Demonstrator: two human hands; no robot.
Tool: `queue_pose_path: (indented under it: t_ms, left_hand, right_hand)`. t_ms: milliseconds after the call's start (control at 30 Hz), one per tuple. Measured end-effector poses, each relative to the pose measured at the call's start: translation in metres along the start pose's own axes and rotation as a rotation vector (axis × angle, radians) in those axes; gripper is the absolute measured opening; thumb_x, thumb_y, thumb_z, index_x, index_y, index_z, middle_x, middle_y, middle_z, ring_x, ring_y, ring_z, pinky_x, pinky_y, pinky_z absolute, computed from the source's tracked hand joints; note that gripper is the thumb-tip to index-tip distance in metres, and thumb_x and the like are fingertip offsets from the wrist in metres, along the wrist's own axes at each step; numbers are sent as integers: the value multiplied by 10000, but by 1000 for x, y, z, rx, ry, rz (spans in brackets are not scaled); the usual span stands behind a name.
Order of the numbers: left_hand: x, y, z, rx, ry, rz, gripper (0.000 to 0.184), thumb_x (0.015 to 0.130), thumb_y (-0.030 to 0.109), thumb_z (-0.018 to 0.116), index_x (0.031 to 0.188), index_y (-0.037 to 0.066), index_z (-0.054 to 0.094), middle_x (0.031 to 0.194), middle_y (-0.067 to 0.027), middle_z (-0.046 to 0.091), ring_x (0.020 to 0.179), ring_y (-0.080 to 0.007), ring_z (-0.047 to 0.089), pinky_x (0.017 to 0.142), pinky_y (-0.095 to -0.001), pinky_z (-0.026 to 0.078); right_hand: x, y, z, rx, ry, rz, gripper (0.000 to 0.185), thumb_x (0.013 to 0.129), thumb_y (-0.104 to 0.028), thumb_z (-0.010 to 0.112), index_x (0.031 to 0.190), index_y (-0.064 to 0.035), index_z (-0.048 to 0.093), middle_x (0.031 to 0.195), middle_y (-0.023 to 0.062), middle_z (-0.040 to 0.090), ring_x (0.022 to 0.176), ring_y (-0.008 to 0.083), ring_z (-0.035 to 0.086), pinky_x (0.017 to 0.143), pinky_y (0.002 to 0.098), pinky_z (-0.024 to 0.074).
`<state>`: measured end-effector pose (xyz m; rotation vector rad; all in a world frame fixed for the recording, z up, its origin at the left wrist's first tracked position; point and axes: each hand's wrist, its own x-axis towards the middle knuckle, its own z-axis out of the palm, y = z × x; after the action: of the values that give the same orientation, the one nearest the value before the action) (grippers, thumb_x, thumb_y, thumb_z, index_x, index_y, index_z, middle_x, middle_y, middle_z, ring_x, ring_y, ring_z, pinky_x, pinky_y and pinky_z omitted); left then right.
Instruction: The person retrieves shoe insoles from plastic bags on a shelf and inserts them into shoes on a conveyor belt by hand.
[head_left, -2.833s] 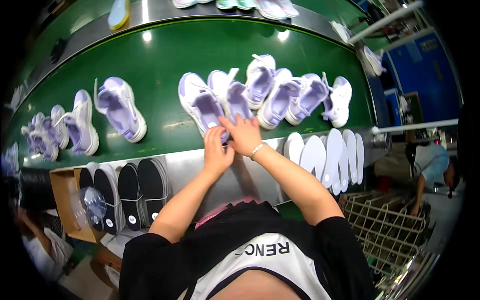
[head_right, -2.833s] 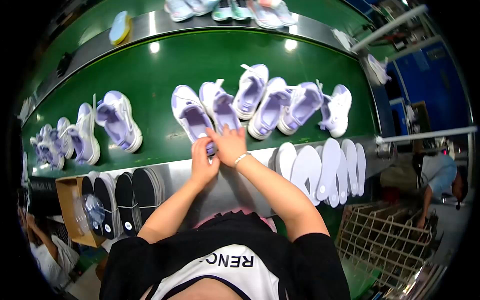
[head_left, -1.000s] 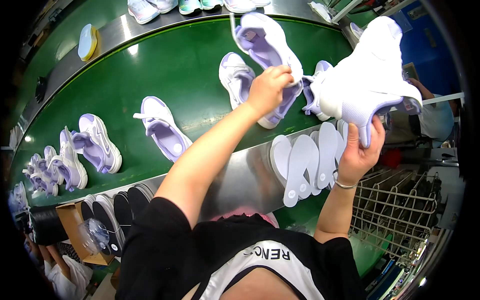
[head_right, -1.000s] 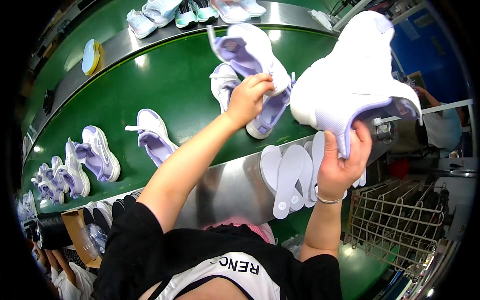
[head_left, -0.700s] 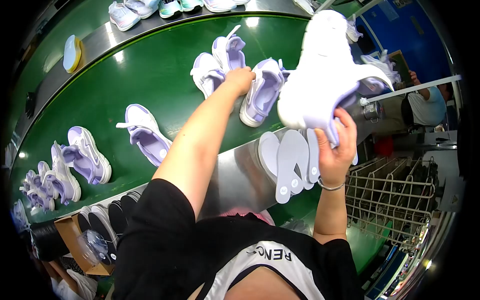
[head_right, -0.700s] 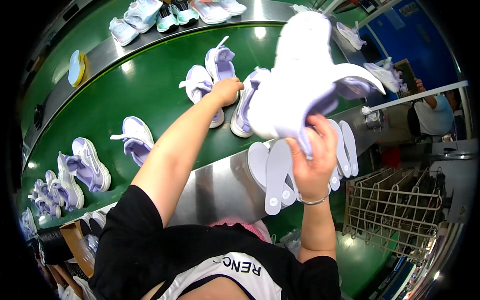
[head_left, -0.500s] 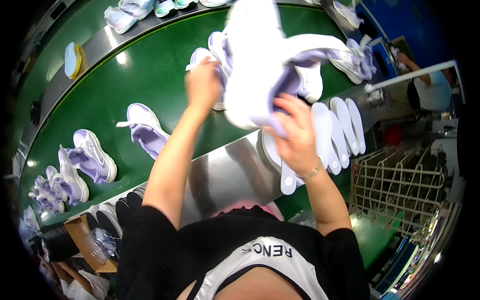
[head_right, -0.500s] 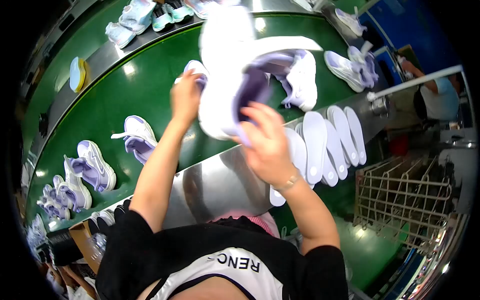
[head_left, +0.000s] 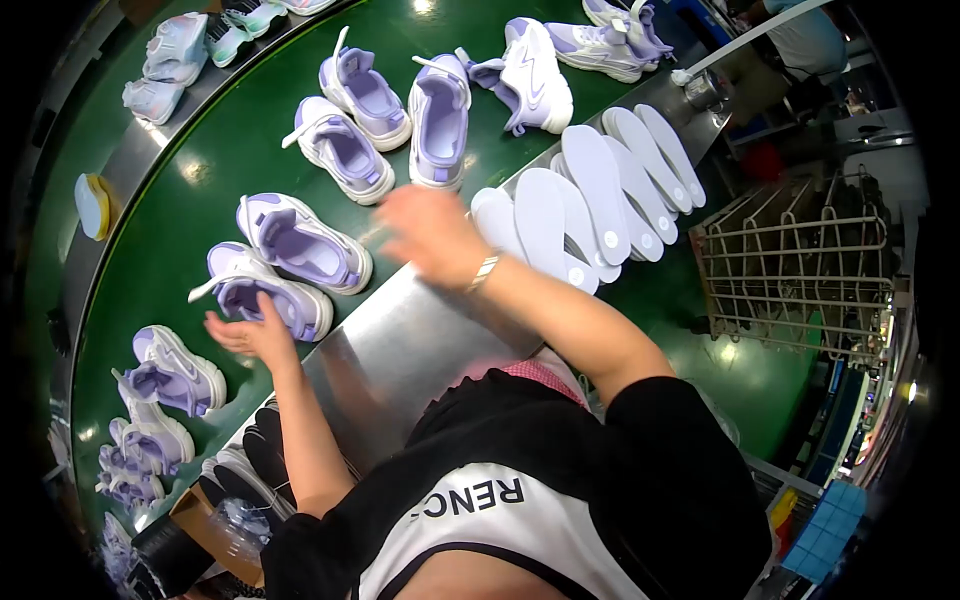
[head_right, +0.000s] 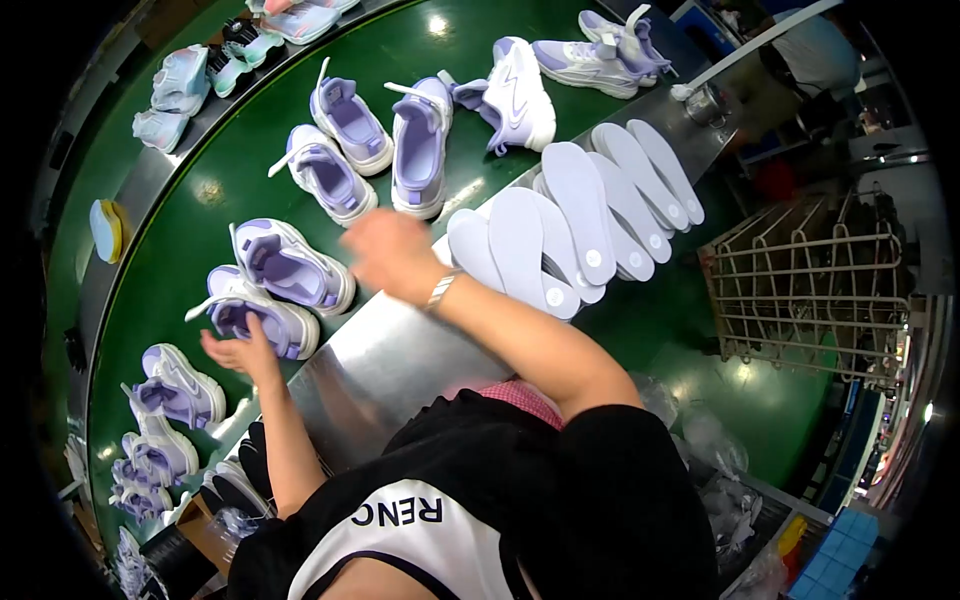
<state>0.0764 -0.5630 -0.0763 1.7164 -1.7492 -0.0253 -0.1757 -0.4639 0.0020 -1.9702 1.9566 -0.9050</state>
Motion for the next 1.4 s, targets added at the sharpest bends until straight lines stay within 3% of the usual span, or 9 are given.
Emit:
queue_pose_path:
  t_ms: [67, 133, 333, 600, 800, 900, 1000, 1233, 1400]
  left_hand:
    - [13, 41, -13, -225, 224, 287, 705, 696, 145, 611, 1226, -29, 180, 1263, -214, 185, 1174, -354, 187, 970, -427, 167]
    - [30, 62, -15, -349, -24, 485, 657, 708, 86, 584, 1223, -34, 194, 1256, -224, 215, 1157, -357, 246, 967, -413, 191]
    - [69, 69, 49, -327, -543, 271, 420, 733, 109, 546, 1116, 3, 410, 1025, -217, 496, 959, -344, 473, 821, -366, 372]
    - [51, 41, 30, -503, -571, 108, 347, 663, 232, 618, 889, -6, 506, 811, -193, 553, 775, -317, 542, 677, -357, 421]
    - [46, 57, 24, -613, -467, -83, 289, 715, 229, 570, 892, 10, 507, 741, -189, 574, 701, -339, 561, 632, -394, 427]
    - [42, 56, 27, -554, -587, -96, 262, 743, 229, 517, 892, 13, 509, 741, -198, 572, 711, -342, 560, 627, -387, 428]
    - [36, 51, 28, -663, -599, -162, 222, 752, 199, 526, 876, 14, 533, 785, -128, 586, 745, -214, 563, 661, -304, 425]
    - [26, 55, 31, -534, -474, -141, 209, 766, 158, 513, 931, 35, 475, 745, -204, 569, 719, -371, 548, 619, -416, 423]
    - [25, 62, 29, -512, -417, -179, 184, 767, 146, 511, 910, 43, 458, 677, -201, 564, 662, -380, 545, 584, -449, 413]
  right_hand:
    - [-30, 39, -42, -128, 260, 223, 289, 692, -126, 571, 954, -16, 519, 967, 150, 522, 906, 300, 482, 803, 352, 381]
    - [-71, 90, -73, -339, 355, 525, 287, 707, -147, 559, 958, -14, 517, 966, 152, 525, 912, 309, 470, 807, 370, 375]
    - [-133, 146, -96, -535, 102, 1015, 451, 626, -329, 660, 926, -29, 509, 951, 173, 533, 913, 325, 484, 778, 379, 393]
    - [-149, 183, -122, -654, 270, 668, 280, 665, -260, 616, 759, -6, 543, 808, 141, 550, 754, 276, 507, 679, 375, 406]
    - [-33, 11, -107, 783, -39, 713, 160, 761, -140, 501, 705, 8, 521, 633, -12, 477, 554, 85, 444, 507, 245, 377]
    - [20, -27, -56, 437, -659, 460, 232, 741, -194, 478, 696, 28, 526, 576, 20, 491, 558, 101, 447, 522, 264, 385]
    - [59, -32, 14, -28, -672, 226, 268, 664, -219, 482, 699, 24, 588, 643, 201, 556, 597, 319, 553, 594, 394, 426]
    - [64, -33, 82, -578, -533, -223, 268, 662, -211, 548, 873, -49, 576, 824, 148, 557, 716, 299, 572, 635, 384, 460]
    - [58, -57, 22, -710, -783, -88, 257, 667, -152, 532, 896, -37, 551, 791, 147, 565, 686, 263, 570, 604, 356, 470]
